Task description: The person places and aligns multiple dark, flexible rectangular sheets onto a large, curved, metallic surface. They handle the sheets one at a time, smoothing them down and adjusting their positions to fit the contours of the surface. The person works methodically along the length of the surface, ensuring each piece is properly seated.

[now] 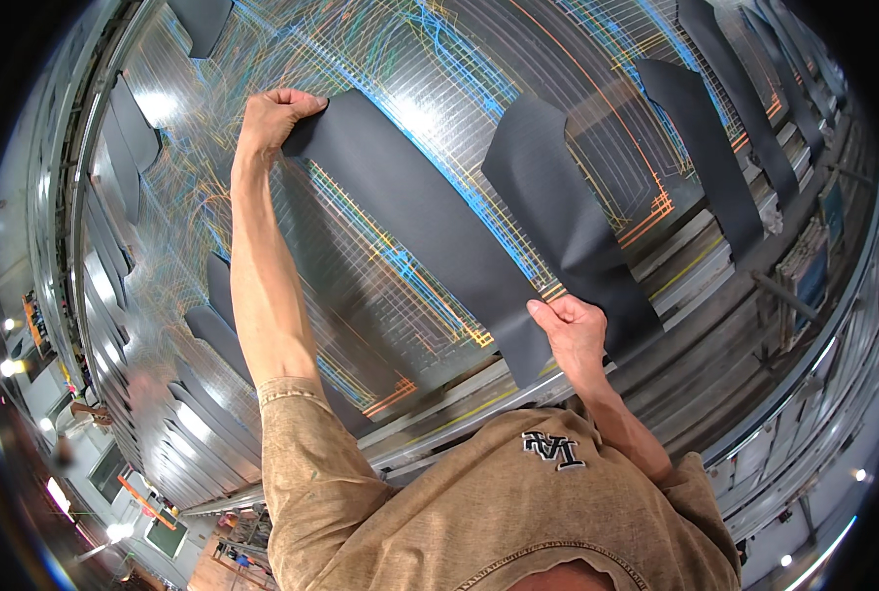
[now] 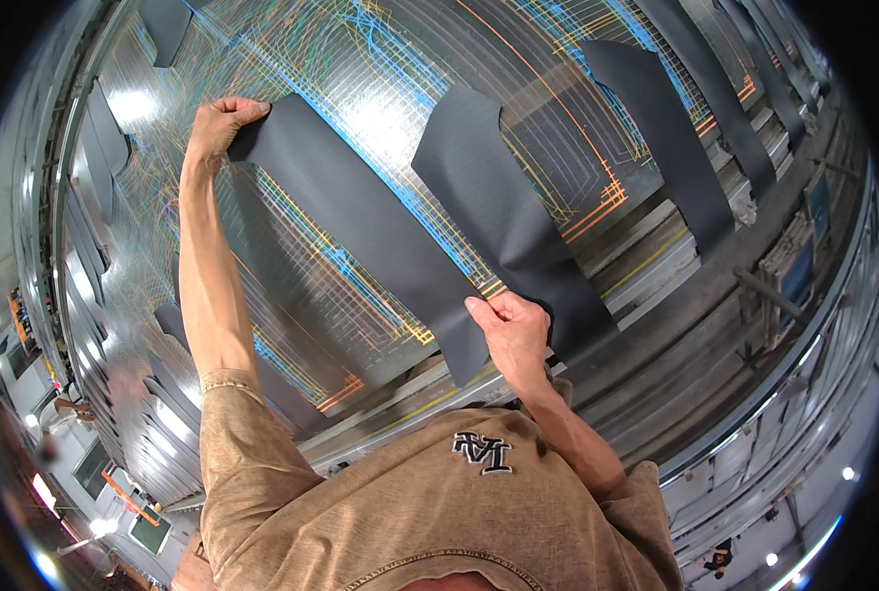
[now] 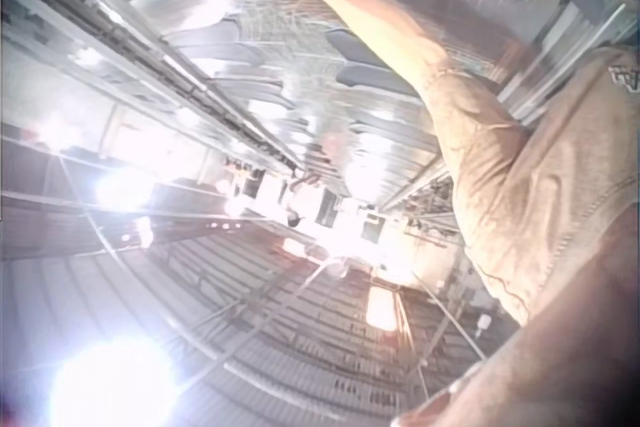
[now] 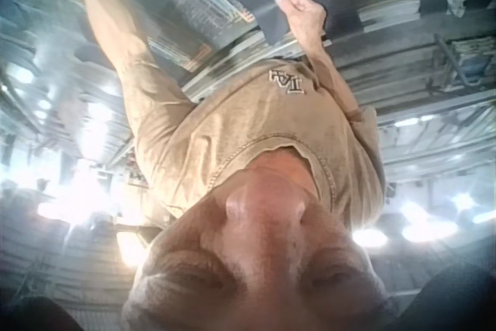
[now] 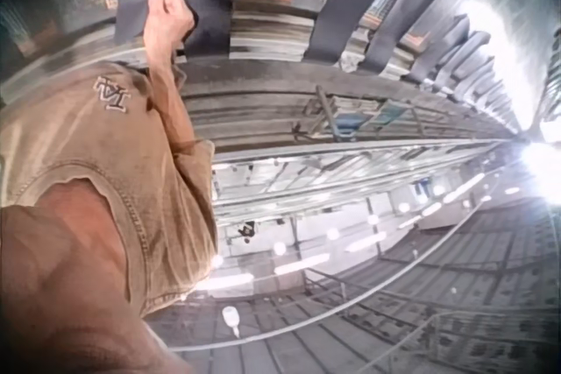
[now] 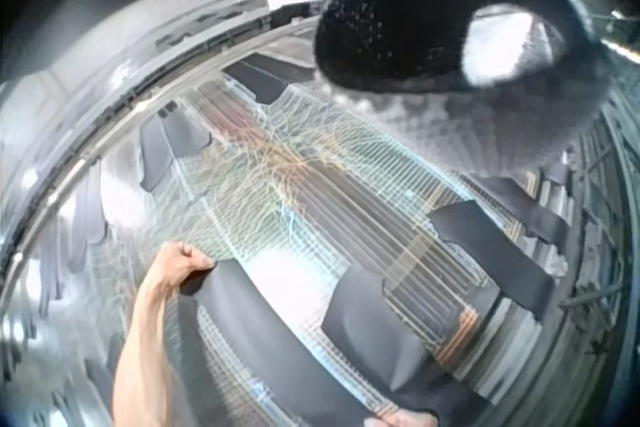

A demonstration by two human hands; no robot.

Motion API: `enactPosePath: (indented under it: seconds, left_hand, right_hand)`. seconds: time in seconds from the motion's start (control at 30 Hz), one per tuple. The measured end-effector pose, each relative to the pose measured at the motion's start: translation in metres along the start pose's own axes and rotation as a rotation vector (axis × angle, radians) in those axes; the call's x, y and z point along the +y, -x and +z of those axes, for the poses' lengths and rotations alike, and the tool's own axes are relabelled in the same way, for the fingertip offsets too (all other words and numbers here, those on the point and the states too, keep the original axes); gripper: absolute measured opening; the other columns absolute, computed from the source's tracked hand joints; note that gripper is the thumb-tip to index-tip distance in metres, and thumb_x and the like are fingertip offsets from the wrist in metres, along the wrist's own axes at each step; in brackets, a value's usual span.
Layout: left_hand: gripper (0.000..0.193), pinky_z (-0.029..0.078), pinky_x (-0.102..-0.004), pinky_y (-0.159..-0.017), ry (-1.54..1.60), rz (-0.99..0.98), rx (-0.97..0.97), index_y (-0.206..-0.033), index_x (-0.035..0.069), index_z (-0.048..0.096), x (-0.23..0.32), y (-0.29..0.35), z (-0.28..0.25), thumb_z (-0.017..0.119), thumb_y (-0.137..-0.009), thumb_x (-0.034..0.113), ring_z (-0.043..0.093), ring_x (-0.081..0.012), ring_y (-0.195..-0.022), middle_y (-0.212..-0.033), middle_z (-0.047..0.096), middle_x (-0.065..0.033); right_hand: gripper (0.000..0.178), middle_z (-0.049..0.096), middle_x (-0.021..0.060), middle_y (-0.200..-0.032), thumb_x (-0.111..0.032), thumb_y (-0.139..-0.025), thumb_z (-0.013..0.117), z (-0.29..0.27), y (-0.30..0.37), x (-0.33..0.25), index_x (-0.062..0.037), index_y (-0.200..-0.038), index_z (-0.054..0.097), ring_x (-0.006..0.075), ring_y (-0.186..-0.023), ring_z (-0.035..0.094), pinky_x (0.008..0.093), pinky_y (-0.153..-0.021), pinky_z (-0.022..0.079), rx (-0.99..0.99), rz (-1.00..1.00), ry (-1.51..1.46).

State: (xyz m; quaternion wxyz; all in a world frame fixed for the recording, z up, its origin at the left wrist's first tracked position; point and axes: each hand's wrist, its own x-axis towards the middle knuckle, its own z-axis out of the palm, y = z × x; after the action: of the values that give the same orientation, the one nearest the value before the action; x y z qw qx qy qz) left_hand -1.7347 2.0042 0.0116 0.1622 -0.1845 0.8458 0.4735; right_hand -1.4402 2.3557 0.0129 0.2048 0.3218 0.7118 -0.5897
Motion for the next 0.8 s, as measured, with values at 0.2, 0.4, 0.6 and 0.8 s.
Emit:
enactPosePath:
  seconds: [0.2,0.4,0.6,0.8]
  left_hand:
    - [0.017,0.053,-0.0241,-0.050,-0.014,0.015,-0.018,-0.084,0.003,0.071,-0.0036,-0.0016,-0.0009,0.082,-0.078,0.015,0.064,-0.0120,-0.056,-0.071,0.069,-0.0064]
    - [0.017,0.054,-0.0246,-0.050,-0.037,0.025,-0.004,-0.084,0.004,0.072,-0.0048,-0.0023,-0.0007,0.082,-0.078,0.016,0.064,-0.0118,-0.056,-0.071,0.069,-0.0062]
    - [0.018,0.054,-0.0245,-0.051,-0.052,0.032,0.001,-0.084,0.004,0.072,-0.0044,-0.0007,-0.0007,0.082,-0.078,0.017,0.064,-0.0119,-0.057,-0.072,0.069,-0.0063]
    - [0.020,0.054,-0.0249,-0.051,-0.066,0.043,0.009,-0.086,0.004,0.072,-0.0033,-0.0004,-0.0001,0.082,-0.078,0.019,0.064,-0.0122,-0.058,-0.072,0.069,-0.0064]
  right_hand:
    - [0.028,0.054,-0.0058,-0.060,-0.013,-0.085,0.076,0.0010,-0.0018,-0.0014,0.0032,-0.069,0.060,0.0013,-0.056,0.039,0.0222,-0.049,0.034,0.017,0.017,0.034]
    - [0.027,0.057,-0.0045,-0.060,-0.014,-0.084,0.076,0.0015,-0.0020,-0.0005,0.0035,-0.070,0.062,0.0013,-0.057,0.042,0.0223,-0.051,0.036,0.022,0.024,0.033]
    - [0.027,0.056,-0.0046,-0.060,-0.014,-0.084,0.076,0.0008,-0.0032,0.0003,0.0024,-0.068,0.062,0.0015,-0.057,0.042,0.0226,-0.051,0.036,0.021,0.022,0.059]
    - [0.028,0.054,-0.0058,-0.059,-0.015,-0.085,0.076,0.0012,-0.0037,0.0018,0.0013,-0.067,0.062,0.0017,-0.057,0.041,0.0229,-0.051,0.035,0.016,0.035,0.024]
